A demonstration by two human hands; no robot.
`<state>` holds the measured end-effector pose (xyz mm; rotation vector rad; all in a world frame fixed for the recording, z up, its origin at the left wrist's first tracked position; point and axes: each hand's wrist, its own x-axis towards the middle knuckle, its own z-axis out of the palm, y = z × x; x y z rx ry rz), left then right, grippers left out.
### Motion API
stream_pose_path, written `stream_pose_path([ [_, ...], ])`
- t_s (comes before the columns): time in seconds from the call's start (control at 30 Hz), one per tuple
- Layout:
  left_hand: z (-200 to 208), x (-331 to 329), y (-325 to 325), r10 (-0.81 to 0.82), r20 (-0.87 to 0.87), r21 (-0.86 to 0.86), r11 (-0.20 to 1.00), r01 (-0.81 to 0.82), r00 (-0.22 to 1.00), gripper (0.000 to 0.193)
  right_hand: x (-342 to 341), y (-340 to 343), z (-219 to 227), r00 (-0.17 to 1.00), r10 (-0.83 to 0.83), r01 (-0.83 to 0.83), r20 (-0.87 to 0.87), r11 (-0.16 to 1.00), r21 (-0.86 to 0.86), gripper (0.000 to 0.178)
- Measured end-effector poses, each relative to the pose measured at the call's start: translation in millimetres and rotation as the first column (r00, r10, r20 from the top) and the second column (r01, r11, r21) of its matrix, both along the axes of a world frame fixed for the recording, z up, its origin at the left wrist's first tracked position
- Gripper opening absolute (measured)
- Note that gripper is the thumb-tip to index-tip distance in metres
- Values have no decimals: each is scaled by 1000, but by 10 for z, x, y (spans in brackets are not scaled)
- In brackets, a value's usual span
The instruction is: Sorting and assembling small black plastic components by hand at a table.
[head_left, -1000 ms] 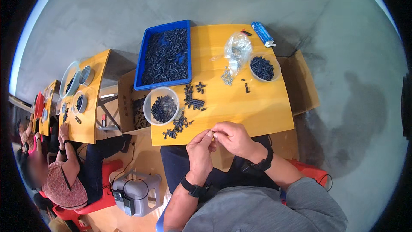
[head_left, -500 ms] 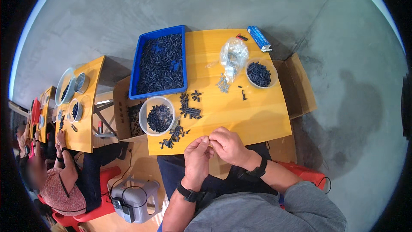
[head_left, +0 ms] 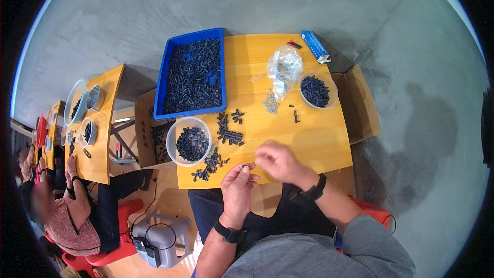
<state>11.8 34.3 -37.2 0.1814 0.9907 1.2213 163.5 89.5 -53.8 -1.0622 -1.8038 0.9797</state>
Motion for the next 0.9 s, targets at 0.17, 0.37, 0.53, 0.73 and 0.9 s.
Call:
stream_pose_path([
  [0.17,-363,-98,7,-131,-314,46,987,153,941,7,298,642,-157,815,-309,215,491,947,238,11],
  [0.37,-600,-123,0,-142,-363,23,987,161,921,9,332,1005,-244,744,-330,202,581,940,276,12],
  [0.53,-604,-126,74,-171,-386,-30,985,173,906,12,301,1085,-347,726,-298,168,620,951,260,12],
  [0.73,-685,-148,76,-215,-406,-37,975,219,888,13,269,962,-328,779,-230,141,583,971,194,8],
  [0.9,-684,-133,90,-226,-450,-23,970,242,864,12,393,910,-339,840,-287,204,460,954,221,11],
])
